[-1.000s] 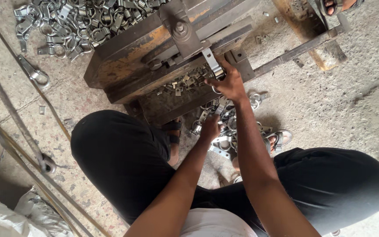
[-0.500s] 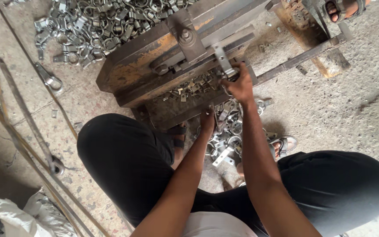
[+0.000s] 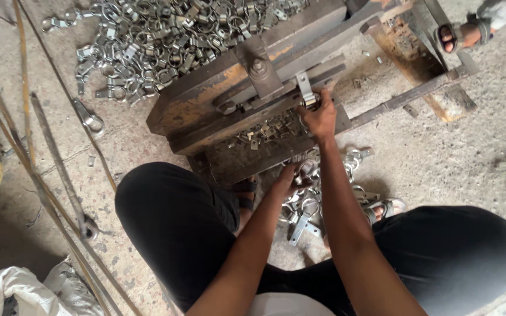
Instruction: The person sits on the floor and operates a manual metal press machine. They repeatedly pick up metal rings, place them into the machine's die, and pull a lever to process the items. The finished metal pieces are then removed and placed into a pile on the floor.
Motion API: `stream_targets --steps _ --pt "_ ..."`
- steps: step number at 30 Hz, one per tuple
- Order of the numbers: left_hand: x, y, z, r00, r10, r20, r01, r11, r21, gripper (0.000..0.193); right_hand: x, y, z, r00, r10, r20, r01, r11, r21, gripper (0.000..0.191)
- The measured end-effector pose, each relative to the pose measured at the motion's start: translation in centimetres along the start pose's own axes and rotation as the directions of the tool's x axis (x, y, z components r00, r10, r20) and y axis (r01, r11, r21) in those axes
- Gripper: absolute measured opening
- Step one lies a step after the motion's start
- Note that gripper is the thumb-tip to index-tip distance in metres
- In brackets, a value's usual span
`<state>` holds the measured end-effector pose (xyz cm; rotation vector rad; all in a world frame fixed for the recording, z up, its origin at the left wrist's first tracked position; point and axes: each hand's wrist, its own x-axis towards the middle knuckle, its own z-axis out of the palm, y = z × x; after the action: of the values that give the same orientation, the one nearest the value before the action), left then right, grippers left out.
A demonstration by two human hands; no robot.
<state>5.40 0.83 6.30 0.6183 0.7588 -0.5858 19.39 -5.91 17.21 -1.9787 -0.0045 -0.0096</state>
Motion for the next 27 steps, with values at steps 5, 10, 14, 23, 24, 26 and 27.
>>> stream_targets --steps 5,10,14,23,24,26,27 --pt "0.7 -0.2 -1.4 0.982 0.187 -0.031 -0.145 0.848 0.51 0.049 -1.0 -0.8 1.0 0.976 -0.216 0.032 0.218 0.973 -0.076 0.052" --pt "1.9 -1.3 -1.5 0.941 0.25 0.229 -0.313 0.38 0.87 0.064 -1.6 -1.2 1.7 0.988 -0.134 0.073 0.139 0.989 -0.059 0.052" --pt "2.2 -1.1 -0.9 0.813 0.425 0.398 -0.417 -0.052 0.907 0.088 -1.7 -0.8 1.7 0.975 -0.207 0.084 0.208 0.978 -0.009 0.049" --pt "-1.2 2.1 1.3 0.789 0.593 0.164 -0.099 -0.141 0.985 0.088 -1.3 0.0 1.9 0.979 -0.12 0.162 0.115 0.993 0.039 0.052" --pt "-1.7 2.6 1.7 0.773 0.611 0.169 -0.045 -0.212 0.976 0.083 -1.6 -0.2 2.0 0.972 -0.189 0.137 0.19 0.982 0.005 0.052" --pt "-2.2 3.5 2.3 0.743 0.645 0.182 0.069 -0.343 0.937 0.072 -2.2 -0.8 2.0 0.976 -0.192 0.103 0.194 0.981 -0.015 0.055" --pt "-2.3 3.9 2.4 0.753 0.631 0.186 0.014 -0.299 0.954 0.071 -2.4 -1.1 2.1 0.977 -0.194 0.088 0.196 0.98 -0.024 0.057"
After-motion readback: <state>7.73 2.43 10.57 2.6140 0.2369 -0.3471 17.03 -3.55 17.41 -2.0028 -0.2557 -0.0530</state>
